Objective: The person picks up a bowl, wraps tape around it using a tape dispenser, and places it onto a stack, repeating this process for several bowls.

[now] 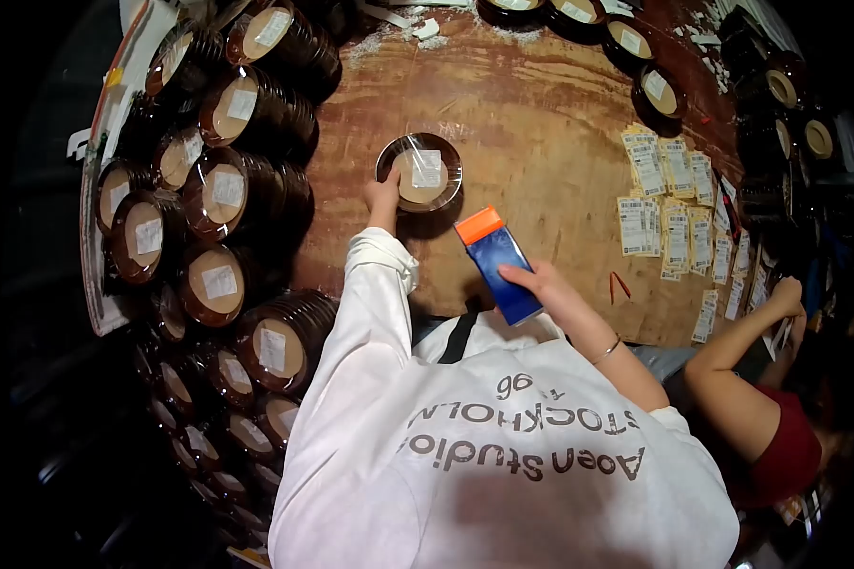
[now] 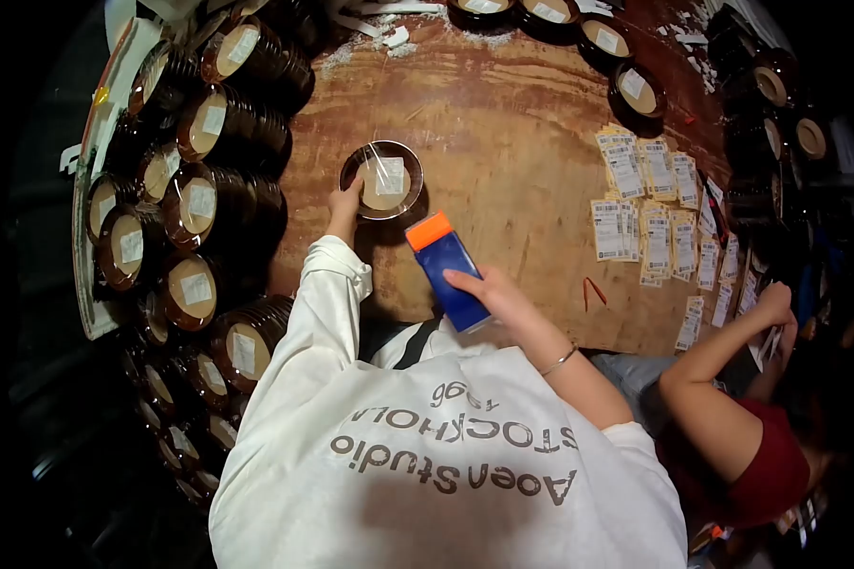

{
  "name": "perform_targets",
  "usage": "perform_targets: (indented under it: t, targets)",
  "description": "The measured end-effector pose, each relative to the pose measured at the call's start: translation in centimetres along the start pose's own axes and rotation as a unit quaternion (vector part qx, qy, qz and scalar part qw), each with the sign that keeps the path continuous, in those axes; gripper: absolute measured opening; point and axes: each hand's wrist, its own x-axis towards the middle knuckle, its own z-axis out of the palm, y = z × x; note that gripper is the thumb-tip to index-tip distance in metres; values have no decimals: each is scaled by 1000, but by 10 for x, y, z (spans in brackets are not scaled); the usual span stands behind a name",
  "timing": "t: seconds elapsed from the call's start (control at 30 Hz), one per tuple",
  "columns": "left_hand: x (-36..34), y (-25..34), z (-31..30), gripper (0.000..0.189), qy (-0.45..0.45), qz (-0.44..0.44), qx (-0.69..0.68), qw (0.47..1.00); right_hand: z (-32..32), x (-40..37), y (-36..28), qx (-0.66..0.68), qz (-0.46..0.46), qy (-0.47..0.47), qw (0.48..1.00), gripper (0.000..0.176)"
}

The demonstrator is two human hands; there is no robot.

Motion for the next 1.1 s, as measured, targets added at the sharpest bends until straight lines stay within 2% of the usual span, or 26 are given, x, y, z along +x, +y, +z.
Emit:
perform_targets:
  t: [0.07, 0.1, 0.13, 0.2, 0.3, 0.4, 0.53, 0.6, 0.63, 0.67, 0.7, 0.73, 0.77, 0.83, 0.87, 0.9, 0.97, 1.0, 1.03, 1.1]
  targets:
    - [-3, -1, 2, 49, -12, 7, -106, 994, -1, 1, 1, 1, -6, -1, 1000, 35]
    - [-2, -6, 5, 49, -15, 3, -106, 994, -3, 0, 6, 3, -4, -1, 1000, 34]
    - [1, -10, 10, 47, -26, -30, -166, 985, -12, 6, 16, -83, -2, 14, 996, 35]
    - [-7, -6, 11, 41, -12, -59, -311, 948, -24, -2, 29, -74, 11, 19, 997, 36]
    - [-6, -6, 12, 41, -43, -66, -275, 958, -53, -19, 42, -70, 80, 8, 994, 40]
    - [-7, -14, 15, 41, -38, -46, -290, 955, -57, -13, 37, -174, 38, 64, 982, 46]
    - [-11, -20, 17, 41, -15, -27, -306, 952, -67, 40, 42, -254, 62, 69, 963, 49]
    - [1, -37, 14, 52, 2, 32, -244, 969, -69, 62, 43, -354, 64, 93, 928, 57]
    - [-16, -22, 4, 52, 1, 35, -243, 970, -72, 71, 43, -352, 63, 94, 929, 57]
    - [-56, 5, -16, 52, 125, 238, -104, 958, -74, 78, 43, -367, 76, 80, 924, 58]
    - [-92, 29, -32, 53, 240, 423, 41, 873, -76, 86, 44, -382, 90, 65, 917, 59]
    - [-121, 47, -38, 48, 121, 521, 140, 833, -78, 94, 45, -396, 85, 51, 913, 58]
    - [-141, 56, -36, 44, -4, 600, 233, 765, -78, 98, 42, -395, 86, 50, 913, 58]
    - [-140, 32, 6, 38, -65, 723, 294, 622, -70, 103, 29, -447, 106, 11, 888, 57]
    - [-143, 29, 12, 38, -42, 744, 397, 537, -61, 102, 18, -481, 120, 11, 869, 53]
    - [-138, 23, 17, 38, -41, 745, 395, 536, -53, 104, 10, -481, 119, 14, 869, 53]
    - [-119, 8, 23, 46, 0, 615, 709, 346, -38, 110, -5, -681, 150, 10, 716, 36]
    - [-112, 4, 17, 49, 29, 646, 679, 348, -31, 110, -14, -723, 174, -21, 669, 35]
    - [-110, 1, 15, 49, 29, 649, 677, 345, -28, 106, -18, -720, 175, -17, 671, 35]
    - [-106, -3, 9, 50, -20, 660, 655, 367, -23, 103, -30, -810, 175, -2, 560, 37]
